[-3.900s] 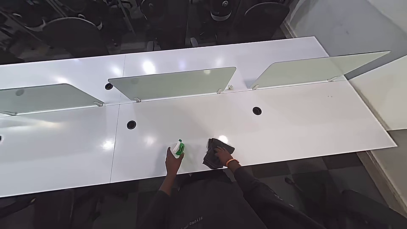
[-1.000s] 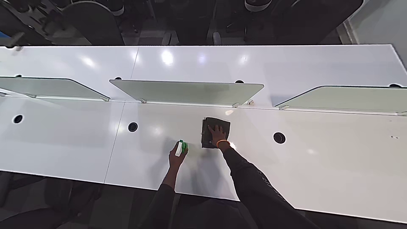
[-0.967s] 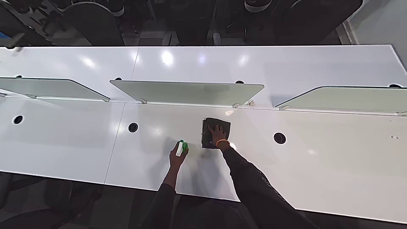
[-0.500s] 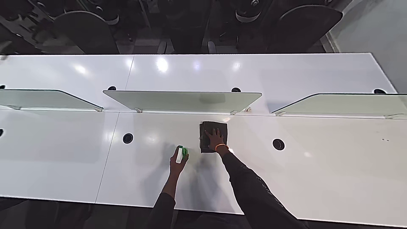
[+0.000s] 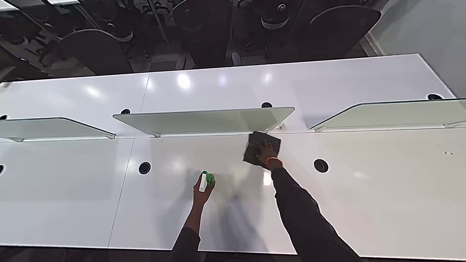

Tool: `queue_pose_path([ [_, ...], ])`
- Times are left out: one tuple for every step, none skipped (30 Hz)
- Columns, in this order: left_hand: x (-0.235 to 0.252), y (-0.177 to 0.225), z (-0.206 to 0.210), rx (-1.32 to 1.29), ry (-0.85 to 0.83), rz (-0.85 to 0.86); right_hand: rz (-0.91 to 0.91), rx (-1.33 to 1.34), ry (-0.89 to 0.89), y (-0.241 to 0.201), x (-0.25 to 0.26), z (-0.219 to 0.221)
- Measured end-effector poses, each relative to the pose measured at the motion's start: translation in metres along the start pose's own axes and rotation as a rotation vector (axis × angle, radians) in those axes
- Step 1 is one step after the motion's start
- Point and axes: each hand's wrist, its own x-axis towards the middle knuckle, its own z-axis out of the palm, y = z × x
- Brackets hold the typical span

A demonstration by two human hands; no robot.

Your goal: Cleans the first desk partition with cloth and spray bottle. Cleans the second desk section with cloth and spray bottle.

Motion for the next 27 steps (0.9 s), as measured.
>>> queue_pose_path([
  [0.000,0.000,0.000,-0.012,0.000,0.009,0.049,-0.002,0.006,0.016,-0.003,-0.005],
  [0.000,-0.001,-0.001,-0.019,-0.002,0.013,0.095,-0.011,0.010,0.029,-0.006,-0.008],
  [0.000,-0.001,-0.001,-0.025,-0.003,0.017,0.141,-0.028,0.005,0.037,-0.009,-0.008],
  [0.000,-0.001,-0.001,-0.034,-0.004,0.025,0.176,-0.031,0.008,0.041,-0.012,-0.006],
  [0.000,-0.001,-0.001,-0.043,-0.006,0.033,0.202,-0.014,0.017,0.039,-0.015,-0.003],
  [0.000,-0.001,-0.001,-0.054,-0.008,0.036,0.218,0.009,0.025,0.030,-0.018,0.000],
  [0.000,-0.001,-0.001,-0.065,-0.010,0.038,0.223,0.019,0.025,0.017,-0.022,0.004],
  [0.000,-0.002,-0.001,-0.074,-0.010,0.041,0.211,0.020,0.018,0.002,-0.027,0.011],
  [0.000,-0.003,0.000,-0.082,-0.008,0.045,0.179,0.014,0.015,-0.013,-0.031,0.019],
  [0.001,-0.004,0.000,-0.084,-0.005,0.049,0.125,0.014,0.015,-0.028,-0.037,0.027],
  [0.001,-0.005,0.001,-0.078,-0.006,0.047,0.061,0.005,0.010,-0.043,-0.044,0.036],
  [0.000,-0.005,0.001,-0.067,-0.007,0.042,-0.004,-0.018,-0.009,-0.057,-0.051,0.046],
  [0.000,-0.005,0.001,-0.062,-0.003,0.035,-0.069,-0.039,-0.023,-0.068,-0.059,0.056],
  [0.000,-0.005,0.002,-0.063,0.002,0.031,-0.124,-0.060,-0.042,-0.078,-0.069,0.066],
  [0.000,-0.005,0.002,-0.066,0.007,0.027,-0.168,-0.077,-0.063,-0.084,-0.080,0.076],
  [0.000,-0.005,0.003,-0.063,0.011,0.022,-0.200,-0.086,-0.075,-0.088,-0.091,0.085],
  [0.000,-0.005,0.003,-0.061,0.016,0.019,-0.226,-0.095,-0.086,-0.088,-0.104,0.095],
  [0.000,-0.005,0.004,-0.061,0.019,0.018,-0.249,-0.095,-0.094,-0.085,-0.120,0.104],
  [-0.001,-0.005,0.003,-0.063,0.016,0.014,-0.267,-0.091,-0.100,-0.079,-0.136,0.114],
  [-0.001,-0.004,0.003,-0.064,0.017,0.007,-0.280,-0.093,-0.114,-0.073,-0.155,0.122],
  [-0.001,-0.004,0.003,-0.062,0.016,0.000,-0.294,-0.101,-0.135,-0.065,-0.175,0.130],
  [-0.001,-0.003,0.003,-0.061,0.014,-0.004,-0.305,-0.107,-0.153,-0.056,-0.197,0.139],
  [0.000,-0.003,0.002,-0.057,0.013,-0.008,-0.315,-0.114,-0.167,-0.046,-0.219,0.148],
  [0.000,-0.004,0.002,-0.063,0.012,-0.010,-0.322,-0.122,-0.183,-0.036,-0.240,0.158],
  [0.000,-0.004,0.002,-0.067,0.010,-0.011,-0.326,-0.127,-0.200,-0.027,-0.260,0.168],
  [0.001,-0.005,0.002,-0.065,0.010,-0.013,-0.329,-0.140,-0.227,-0.019,-0.277,0.176],
  [0.001,-0.004,0.002,-0.058,0.010,-0.016,-0.336,-0.166,-0.256,-0.013,-0.290,0.182],
])
